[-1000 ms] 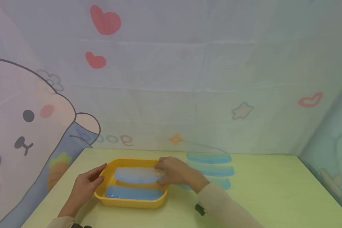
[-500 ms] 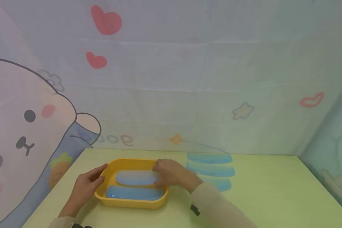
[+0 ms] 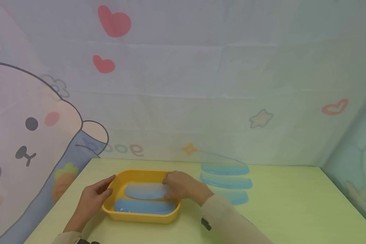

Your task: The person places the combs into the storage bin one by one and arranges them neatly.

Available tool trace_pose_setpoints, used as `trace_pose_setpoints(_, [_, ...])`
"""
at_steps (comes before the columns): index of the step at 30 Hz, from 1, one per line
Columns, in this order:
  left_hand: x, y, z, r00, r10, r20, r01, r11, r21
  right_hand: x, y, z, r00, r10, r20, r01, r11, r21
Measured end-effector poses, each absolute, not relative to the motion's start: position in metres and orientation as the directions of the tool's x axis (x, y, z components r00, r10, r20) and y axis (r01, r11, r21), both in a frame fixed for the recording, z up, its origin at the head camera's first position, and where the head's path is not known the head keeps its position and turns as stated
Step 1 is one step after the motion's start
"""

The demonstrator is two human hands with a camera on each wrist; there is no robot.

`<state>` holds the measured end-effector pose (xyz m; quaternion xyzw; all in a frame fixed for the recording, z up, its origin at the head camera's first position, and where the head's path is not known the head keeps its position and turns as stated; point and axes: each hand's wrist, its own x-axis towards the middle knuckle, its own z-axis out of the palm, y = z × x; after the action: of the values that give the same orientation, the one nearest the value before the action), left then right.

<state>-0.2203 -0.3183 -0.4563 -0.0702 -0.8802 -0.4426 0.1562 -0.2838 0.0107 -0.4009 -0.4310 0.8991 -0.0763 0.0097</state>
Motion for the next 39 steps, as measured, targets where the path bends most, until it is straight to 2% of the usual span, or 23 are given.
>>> trace_pose_setpoints(39, [-0.221,-0.320,-0.457,-0.944,-0.014,0.330,0.260,0.585,0.768,-0.287,-0.005,-0.414,-0.648,-0.761,-0.019,-0.761,0.648,-0.018])
